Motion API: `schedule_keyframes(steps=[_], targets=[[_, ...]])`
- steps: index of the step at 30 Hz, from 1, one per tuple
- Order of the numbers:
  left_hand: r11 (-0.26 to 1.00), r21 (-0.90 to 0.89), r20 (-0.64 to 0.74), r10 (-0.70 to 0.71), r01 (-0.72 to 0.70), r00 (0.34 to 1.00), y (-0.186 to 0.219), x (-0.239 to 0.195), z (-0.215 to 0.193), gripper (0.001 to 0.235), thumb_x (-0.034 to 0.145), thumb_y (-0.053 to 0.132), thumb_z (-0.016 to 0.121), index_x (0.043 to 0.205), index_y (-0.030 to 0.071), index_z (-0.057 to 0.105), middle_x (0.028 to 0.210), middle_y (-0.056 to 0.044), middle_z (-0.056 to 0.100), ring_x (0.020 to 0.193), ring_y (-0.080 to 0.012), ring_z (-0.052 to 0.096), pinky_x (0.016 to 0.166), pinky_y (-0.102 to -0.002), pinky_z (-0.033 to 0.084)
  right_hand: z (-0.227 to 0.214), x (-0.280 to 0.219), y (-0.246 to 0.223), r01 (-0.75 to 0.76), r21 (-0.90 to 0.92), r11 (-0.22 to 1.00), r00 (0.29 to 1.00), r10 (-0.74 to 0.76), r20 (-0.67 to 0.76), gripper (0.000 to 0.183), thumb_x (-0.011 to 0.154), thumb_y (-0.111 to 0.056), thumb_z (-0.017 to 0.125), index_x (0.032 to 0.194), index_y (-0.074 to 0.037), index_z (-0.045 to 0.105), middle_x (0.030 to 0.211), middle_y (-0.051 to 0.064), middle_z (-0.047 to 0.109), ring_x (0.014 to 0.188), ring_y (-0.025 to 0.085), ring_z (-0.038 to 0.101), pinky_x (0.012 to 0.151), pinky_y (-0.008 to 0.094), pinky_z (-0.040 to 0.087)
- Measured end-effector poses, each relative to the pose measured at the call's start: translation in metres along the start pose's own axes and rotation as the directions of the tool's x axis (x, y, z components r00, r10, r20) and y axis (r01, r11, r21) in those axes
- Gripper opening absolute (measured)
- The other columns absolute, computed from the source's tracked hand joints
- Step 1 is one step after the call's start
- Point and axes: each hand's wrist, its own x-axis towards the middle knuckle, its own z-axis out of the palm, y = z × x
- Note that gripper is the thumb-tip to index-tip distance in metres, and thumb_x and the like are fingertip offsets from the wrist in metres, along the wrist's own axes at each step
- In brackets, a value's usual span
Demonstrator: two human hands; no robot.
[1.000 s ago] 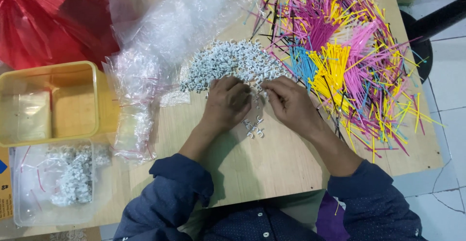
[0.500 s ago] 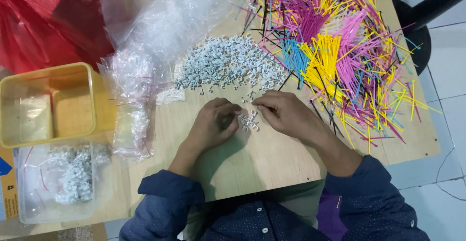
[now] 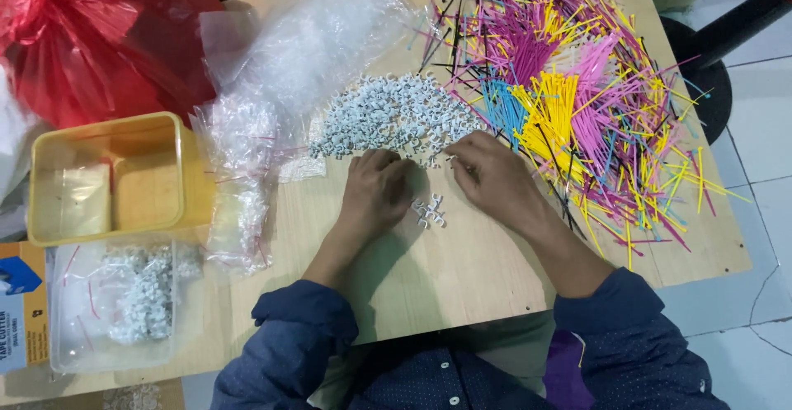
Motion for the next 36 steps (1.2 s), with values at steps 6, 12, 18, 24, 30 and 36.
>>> schedule_keyframes(steps=[6, 12, 18, 24, 30, 36], targets=[[0.983, 0.18, -0.209, 0.065, -0.027, 0.976, -0.011, 0.031, 0.009, 0.027, 0.083, 0.014, 0.077, 0.109, 0.01, 0.077, 0.096, -0.011, 0.065, 0.091, -0.0282, 0.063, 0.077, -0.041, 0.049, 0.005, 0.017, 0.002, 0.012, -0.153, 0.988, 0.999, -0.018, -0.035, 0.029, 0.096, -0.022, 0.069, 0.119, -0.005, 0.071, 0.104, 0.015, 0.064, 0.1, 0.036, 0.067, 0.074, 0.045, 0.058], [0.968, 0.249, -0.239, 0.086, -0.024, 0.967, -0.028, 0.056, 0.04, 0.022, 0.079, 0.021, 0.085, 0.098, 0.013, 0.078, 0.089, -0.008, 0.064, 0.084, -0.0253, 0.062, 0.073, -0.039, 0.046, 0.02, 0.04, 0.002, -0.092, -0.245, 0.965, 0.996, 0.094, -0.003, 0.035, 0.091, -0.027, 0.073, 0.116, -0.002, 0.072, 0.101, 0.014, 0.062, 0.097, 0.034, 0.067, 0.069, 0.046, 0.057], [0.985, 0.174, -0.236, 0.06, -0.019, 0.97, -0.031, 0.054, 0.032, 0.015, 0.083, 0.02, 0.082, 0.096, 0.014, 0.078, 0.085, -0.005, 0.064, 0.084, -0.0243, 0.063, 0.078, -0.04, 0.048, 0.041, 0.052, 0.001, -0.096, -0.135, 0.986, 0.995, 0.096, -0.005, 0.024, 0.098, -0.011, 0.062, 0.117, -0.001, 0.071, 0.099, 0.014, 0.062, 0.097, 0.038, 0.067, 0.071, 0.047, 0.058], [0.992, 0.127, -0.233, 0.045, -0.016, 0.971, -0.029, 0.051, 0.026, 0.008, 0.089, 0.017, 0.076, 0.096, 0.015, 0.08, 0.087, -0.005, 0.068, 0.087, -0.0217, 0.065, 0.083, -0.039, 0.05, 0.032, 0.047, 0.002, -0.036, 0.019, 0.999, 0.996, 0.037, -0.085, 0.019, 0.102, -0.013, 0.062, 0.116, -0.004, 0.072, 0.089, 0.012, 0.066, 0.083, 0.037, 0.07, 0.063, 0.043, 0.057], [0.999, -0.034, -0.3, 0.001, -0.012, 0.954, -0.015, 0.056, 0.004, 0.01, 0.091, 0.009, 0.075, 0.1, 0.011, 0.079, 0.089, -0.009, 0.07, 0.09, -0.0258, 0.067, 0.083, -0.041, 0.05, 0.013, 0.046, 0.002, 0.023, 0.309, 0.951, 0.983, 0.035, -0.179, 0.016, 0.098, -0.005, 0.068, 0.112, -0.002, 0.075, 0.084, 0.014, 0.068, 0.078, 0.025, 0.07, 0.061, 0.031, 0.053], [0.986, -0.161, -0.314, -0.018, -0.034, 0.949, -0.012, 0.047, 0.005, 0.012, 0.096, 0.013, 0.07, 0.106, 0.013, 0.078, 0.092, -0.007, 0.072, 0.09, -0.0239, 0.067, 0.084, -0.04, 0.05, 0.001, 0.042, -0.013, -0.073, 0.5, 0.863, 0.994, 0.101, -0.03, 0.017, 0.094, -0.002, 0.068, 0.109, 0.003, 0.074, 0.081, 0.017, 0.069, 0.075, 0.016, 0.062, 0.062, 0.031, 0.051]])
